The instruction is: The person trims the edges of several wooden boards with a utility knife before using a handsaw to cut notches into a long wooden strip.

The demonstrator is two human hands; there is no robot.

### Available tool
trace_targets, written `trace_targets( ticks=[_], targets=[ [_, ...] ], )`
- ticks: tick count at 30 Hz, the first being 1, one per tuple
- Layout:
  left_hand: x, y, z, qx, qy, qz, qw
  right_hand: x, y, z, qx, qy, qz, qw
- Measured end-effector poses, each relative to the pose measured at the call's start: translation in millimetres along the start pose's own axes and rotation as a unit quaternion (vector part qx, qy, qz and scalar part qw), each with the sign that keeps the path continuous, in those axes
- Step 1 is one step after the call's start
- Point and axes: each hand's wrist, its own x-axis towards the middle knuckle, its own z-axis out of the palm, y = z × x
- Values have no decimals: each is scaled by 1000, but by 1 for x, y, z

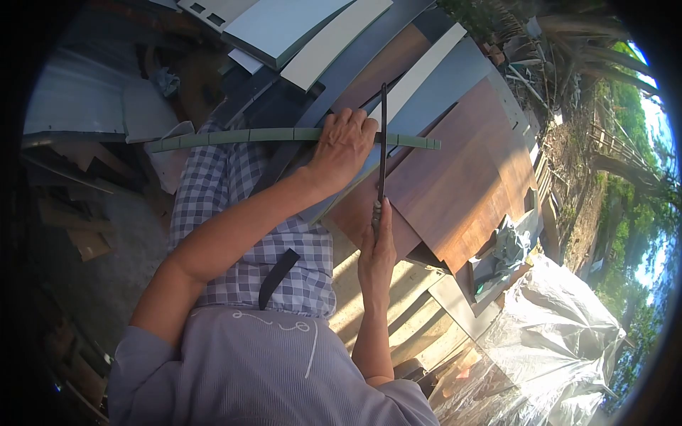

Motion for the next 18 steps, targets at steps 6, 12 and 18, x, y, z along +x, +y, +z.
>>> trace_targets(
  ticks=[6,12,18],
  targets=[
    [-2,-3,-3,-7,0,28,1000,7,-16,-5,33,-34,51,998],
    [-2,-3,-3,-18,19,32,999,51,-17,12,18,21,-91,995],
    [-1,-1,-8,-23,-5,16,1000,22,-11,9,51,-17,-3,999]
  ],
)
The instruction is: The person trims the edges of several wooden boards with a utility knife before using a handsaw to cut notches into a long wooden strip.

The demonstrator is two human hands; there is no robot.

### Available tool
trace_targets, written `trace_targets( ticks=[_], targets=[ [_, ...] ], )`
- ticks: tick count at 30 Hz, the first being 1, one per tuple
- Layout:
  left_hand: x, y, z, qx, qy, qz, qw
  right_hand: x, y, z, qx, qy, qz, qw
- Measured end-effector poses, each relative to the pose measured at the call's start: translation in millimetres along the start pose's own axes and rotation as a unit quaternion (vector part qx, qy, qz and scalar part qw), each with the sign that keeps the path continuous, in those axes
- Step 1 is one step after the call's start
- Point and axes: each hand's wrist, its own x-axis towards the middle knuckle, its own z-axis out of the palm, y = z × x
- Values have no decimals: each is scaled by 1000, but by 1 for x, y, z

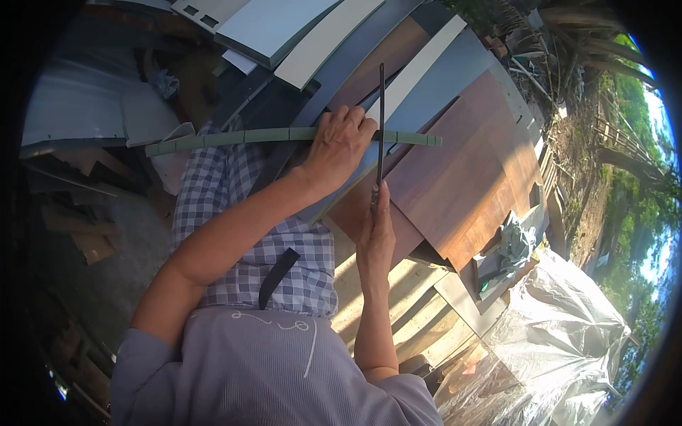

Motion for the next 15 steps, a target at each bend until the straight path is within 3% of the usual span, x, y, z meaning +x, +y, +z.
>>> trace_targets(
  ticks=[7,9,12,15],
  targets=[
    [1,-2,3,-7,0,4,1000,-11,6,-2,-15,-1,21,1000],
    [0,-3,4,-4,7,6,1000,14,-10,0,-10,12,-63,998],
    [0,-4,4,-7,29,14,999,42,-35,-1,-4,-4,-30,1000],
    [0,-3,1,-1,7,9,1000,42,-19,2,-45,9,-63,997]
  ],
)
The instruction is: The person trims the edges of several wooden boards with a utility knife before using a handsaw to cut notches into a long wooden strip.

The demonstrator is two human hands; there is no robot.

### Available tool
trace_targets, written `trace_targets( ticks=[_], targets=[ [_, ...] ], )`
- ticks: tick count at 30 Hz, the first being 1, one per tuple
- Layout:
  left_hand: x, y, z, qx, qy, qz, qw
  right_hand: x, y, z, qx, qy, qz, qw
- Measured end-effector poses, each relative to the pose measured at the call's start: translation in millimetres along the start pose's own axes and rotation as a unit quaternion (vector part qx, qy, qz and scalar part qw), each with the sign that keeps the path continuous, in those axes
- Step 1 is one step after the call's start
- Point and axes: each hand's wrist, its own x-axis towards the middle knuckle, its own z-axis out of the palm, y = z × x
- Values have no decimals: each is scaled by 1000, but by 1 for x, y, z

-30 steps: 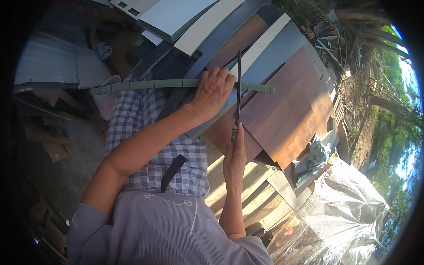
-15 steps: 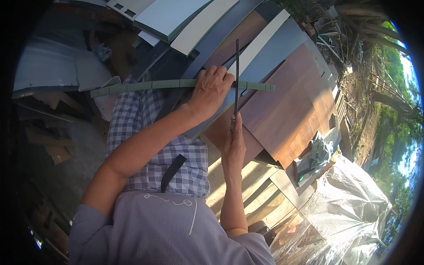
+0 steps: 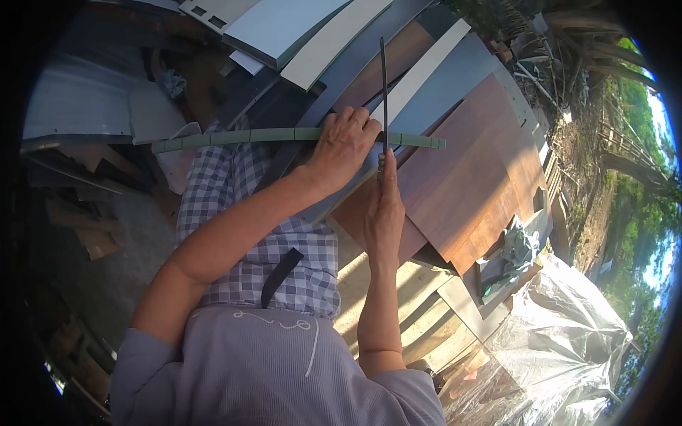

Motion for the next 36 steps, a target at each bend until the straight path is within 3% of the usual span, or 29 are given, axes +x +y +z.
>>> trace_targets(
  ticks=[4,6,9,15,27,31,33,36],
  targets=[
    [1,0,0,-17,1,-7,1000,-38,22,1,-16,43,-57,997],
    [0,0,3,-23,-3,-8,1000,-55,26,-2,-5,3,30,1000],
    [1,0,3,-17,4,-5,1000,-54,20,-5,-5,-16,64,998],
    [-1,0,0,-2,5,2,1000,5,-1,7,7,40,-55,998],
    [-1,1,1,-11,8,-6,1000,-54,13,2,19,9,30,999],
    [-1,1,1,-7,15,-4,1000,-18,-2,5,35,9,10,999],
    [-2,0,2,-1,22,-4,1000,0,-7,10,41,46,-53,997],
    [-1,-1,0,31,17,-3,999,3,-5,13,49,36,-33,998]
  ],
)
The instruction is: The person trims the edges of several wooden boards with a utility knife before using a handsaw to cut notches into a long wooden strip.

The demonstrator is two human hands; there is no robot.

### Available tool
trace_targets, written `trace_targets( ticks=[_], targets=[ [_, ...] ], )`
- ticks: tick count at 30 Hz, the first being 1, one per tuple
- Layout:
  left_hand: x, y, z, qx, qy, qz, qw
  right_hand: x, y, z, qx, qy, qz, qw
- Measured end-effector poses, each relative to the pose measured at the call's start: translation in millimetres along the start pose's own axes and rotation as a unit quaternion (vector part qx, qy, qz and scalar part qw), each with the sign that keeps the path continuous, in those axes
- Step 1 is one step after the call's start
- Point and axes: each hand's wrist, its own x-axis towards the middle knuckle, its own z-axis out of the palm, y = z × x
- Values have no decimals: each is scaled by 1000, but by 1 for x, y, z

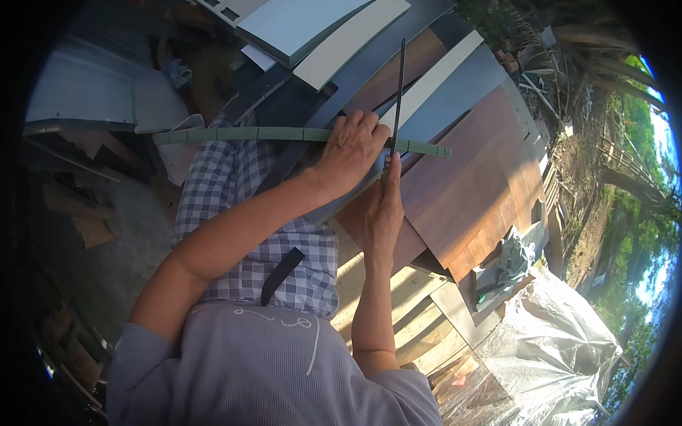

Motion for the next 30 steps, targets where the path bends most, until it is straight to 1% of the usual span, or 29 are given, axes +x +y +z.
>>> trace_targets(
  ticks=[4,6,7,10,12,13,15,17,19,21,25,27,28,30],
  targets=[
    [0,0,1,-16,-1,-6,1000,-30,6,-7,-9,-8,20,1000],
    [0,1,2,-36,-1,-11,999,-44,10,-10,-27,-28,78,996],
    [1,1,3,-31,-5,-11,999,-47,10,-11,-28,-28,81,996],
    [1,1,3,-30,-2,-11,999,-45,6,-12,-26,-27,76,996],
    [1,1,3,-32,7,-11,999,-29,0,-10,-18,-18,41,999],
    [1,1,2,-33,7,-9,999,-20,-1,-8,-17,-19,39,999],
    [-1,0,2,-30,6,-10,999,-6,-2,-5,-16,-2,-2,1000],
    [0,-1,2,-25,15,-6,1000,-4,-3,-5,-14,-7,-6,1000],
    [0,-1,1,-26,13,-10,1000,-6,-2,-6,-15,-10,-7,1000],
    [0,-1,2,-31,10,-11,999,-24,5,-9,-20,-28,44,998],
    [1,-1,3,-32,-2,-13,999,-55,16,-12,-38,-15,32,999],
    [1,0,3,-32,-4,-13,999,-58,11,-15,-41,-35,75,996],
    [1,0,3,-32,-4,-13,999,-54,11,-15,-40,-34,74,996],
    [1,-1,2,-29,-2,-12,1000,-39,13,-11,-37,-20,35,999]
  ],
)
